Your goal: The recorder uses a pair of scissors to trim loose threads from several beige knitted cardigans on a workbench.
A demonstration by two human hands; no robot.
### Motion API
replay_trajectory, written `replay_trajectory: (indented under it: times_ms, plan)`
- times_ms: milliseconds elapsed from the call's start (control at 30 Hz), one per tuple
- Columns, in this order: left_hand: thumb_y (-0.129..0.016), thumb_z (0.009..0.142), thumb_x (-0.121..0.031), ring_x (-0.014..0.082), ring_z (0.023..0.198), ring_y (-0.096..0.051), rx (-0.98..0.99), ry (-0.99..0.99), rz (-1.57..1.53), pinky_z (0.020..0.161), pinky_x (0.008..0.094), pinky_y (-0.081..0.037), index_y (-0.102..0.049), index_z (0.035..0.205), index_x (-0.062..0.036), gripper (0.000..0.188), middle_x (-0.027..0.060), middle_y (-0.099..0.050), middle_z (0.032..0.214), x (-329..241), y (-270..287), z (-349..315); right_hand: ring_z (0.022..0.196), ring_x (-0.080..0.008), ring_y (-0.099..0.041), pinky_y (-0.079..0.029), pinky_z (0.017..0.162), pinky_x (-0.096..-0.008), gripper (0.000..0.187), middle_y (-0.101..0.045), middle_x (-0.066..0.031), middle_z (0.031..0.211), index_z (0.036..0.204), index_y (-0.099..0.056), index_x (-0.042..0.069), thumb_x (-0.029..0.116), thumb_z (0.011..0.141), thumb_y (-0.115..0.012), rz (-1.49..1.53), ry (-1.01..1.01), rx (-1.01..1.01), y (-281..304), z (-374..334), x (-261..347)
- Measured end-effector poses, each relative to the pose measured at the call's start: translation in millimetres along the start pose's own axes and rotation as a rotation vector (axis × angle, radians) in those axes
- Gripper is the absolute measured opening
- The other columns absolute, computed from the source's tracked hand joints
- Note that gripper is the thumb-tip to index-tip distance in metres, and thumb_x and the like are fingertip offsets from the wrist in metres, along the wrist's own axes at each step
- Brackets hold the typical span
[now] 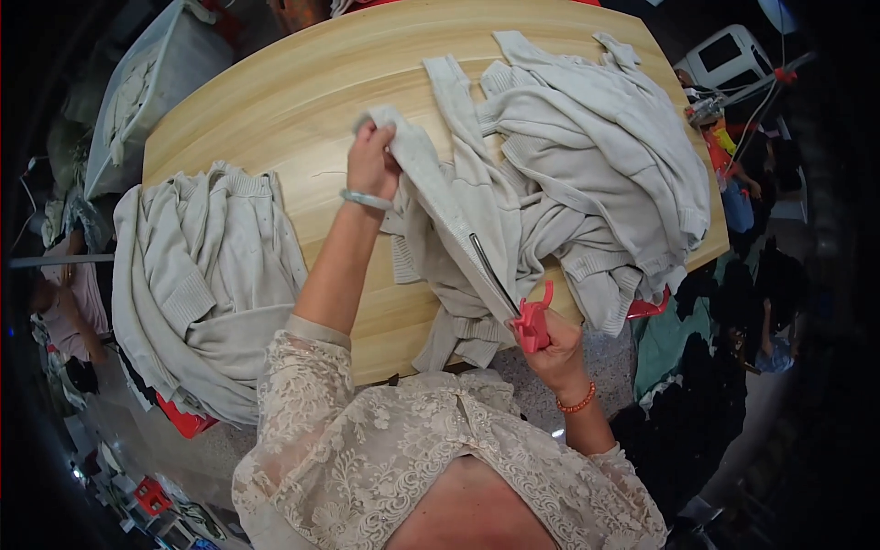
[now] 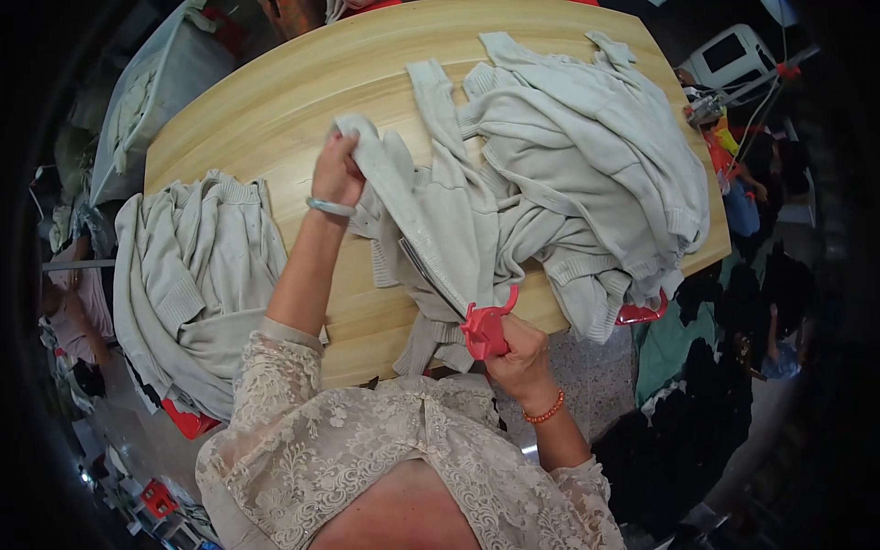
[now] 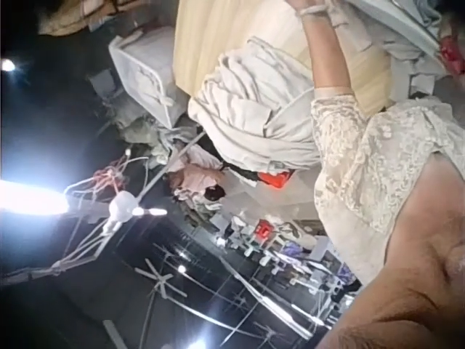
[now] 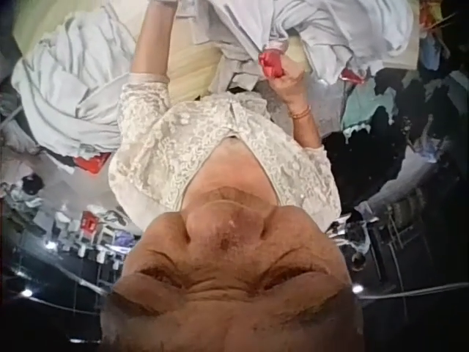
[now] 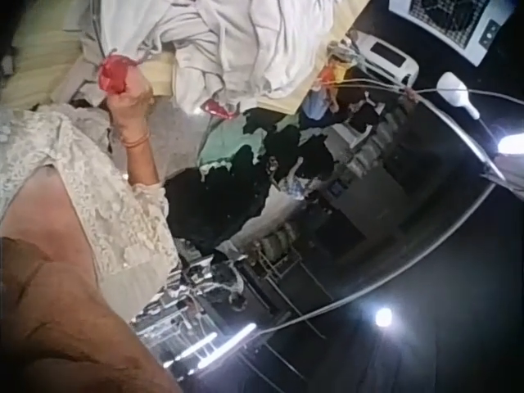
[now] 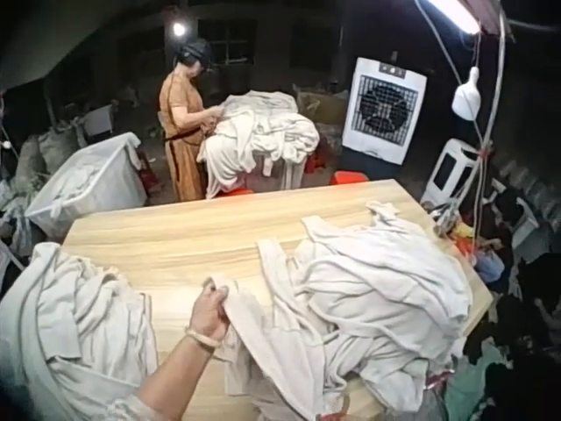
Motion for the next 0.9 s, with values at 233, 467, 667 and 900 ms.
replay_trajectory:
  times_ms: [233, 467, 667, 900]
  plan:
    - [-0.051, 0.092, -0.007, 0.0221, 0.082, -0.067, -0.166, 0.358, 0.269, 0.065, 0.0422, -0.059, -0.052, 0.113, -0.0057, 0.021, 0.0078, -0.064, 0.096, 73, 59, 11, 0.073, -0.0400, -0.061, -0.049, 0.065, -0.0476, 0.017, -0.062, -0.0184, 0.083, 0.089, -0.057, 0.003, 0.014, 0.078, -0.064, -0.451, -0.263, 0.176, -24, -48, -62]
    - [-0.056, 0.093, -0.013, 0.0252, 0.085, -0.066, -0.477, 0.254, 0.280, 0.065, 0.0382, -0.059, -0.047, 0.121, -0.0042, 0.030, 0.0156, -0.060, 0.109, 88, 117, -30, 0.091, -0.0389, -0.060, -0.049, 0.073, -0.0453, 0.027, -0.055, -0.0215, 0.097, 0.097, -0.051, 0.001, 0.005, 0.076, -0.067, -0.618, -0.402, 0.299, -30, -81, -83]
    - [-0.067, 0.082, -0.028, 0.0405, 0.136, -0.027, -0.086, -0.607, 1.605, 0.110, 0.0583, -0.019, -0.038, 0.141, -0.0092, 0.068, 0.0204, -0.031, 0.146, 71, 9, -89, 0.092, -0.0362, -0.056, -0.047, 0.075, -0.0447, 0.032, -0.055, -0.0171, 0.093, 0.104, -0.050, 0.004, 0.004, 0.076, -0.067, -0.364, -0.305, 0.013, -6, -40, -70]
    - [-0.070, 0.074, -0.044, 0.0389, 0.142, -0.015, 0.231, -0.414, 1.912, 0.110, 0.0633, -0.007, -0.047, 0.138, -0.0160, 0.073, 0.0144, -0.026, 0.152, 129, 16, -126, 0.089, -0.0361, -0.058, -0.047, 0.074, -0.0479, 0.029, -0.059, -0.0160, 0.092, 0.101, -0.051, 0.005, 0.006, 0.077, -0.065, -0.588, -0.091, 0.277, -28, -12, -74]
Point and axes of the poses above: each hand's wrist, its own z-axis towards the middle knuckle, its own y-axis out of the back of the hand, x = y × z, the point moved 8 cm from there along z, towards the middle knuckle
